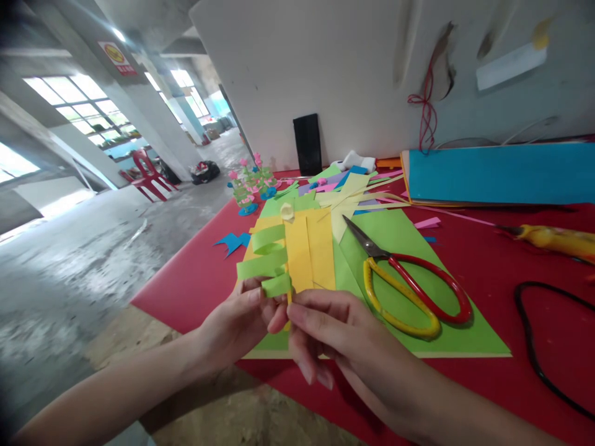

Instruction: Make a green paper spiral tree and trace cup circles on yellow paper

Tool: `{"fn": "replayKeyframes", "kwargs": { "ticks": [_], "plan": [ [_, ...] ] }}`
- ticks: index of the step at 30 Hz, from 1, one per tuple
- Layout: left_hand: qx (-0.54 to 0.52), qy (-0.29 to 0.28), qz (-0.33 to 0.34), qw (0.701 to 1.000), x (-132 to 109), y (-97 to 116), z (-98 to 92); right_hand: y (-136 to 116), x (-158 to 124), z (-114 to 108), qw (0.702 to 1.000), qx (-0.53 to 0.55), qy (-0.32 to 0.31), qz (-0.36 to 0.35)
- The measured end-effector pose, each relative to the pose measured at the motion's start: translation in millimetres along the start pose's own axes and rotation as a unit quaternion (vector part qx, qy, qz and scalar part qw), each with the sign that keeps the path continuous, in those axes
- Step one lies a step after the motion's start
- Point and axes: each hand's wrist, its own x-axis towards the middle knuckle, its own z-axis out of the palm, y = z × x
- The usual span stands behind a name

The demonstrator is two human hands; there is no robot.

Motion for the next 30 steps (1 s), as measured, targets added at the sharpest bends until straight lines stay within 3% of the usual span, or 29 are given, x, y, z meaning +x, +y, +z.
{"fn": "replayKeyframes", "kwargs": {
  "ticks": [12,20,30],
  "plan": [
    [-0.082,0.076,-0.009,0.994,0.6,3.1,-0.1,-3.2,-2.1,-2.3,0.998,-0.029,0.033,-0.037],
    [-0.081,0.023,-0.001,0.996,1.4,2.5,-6.5,-6.2,-2.5,-8.3,0.997,-0.036,0.050,-0.040],
    [-0.059,0.048,0.007,0.997,-0.1,3.5,-6.3,-6.0,-2.5,-6.6,0.998,-0.010,0.063,-0.021]
  ]
}}
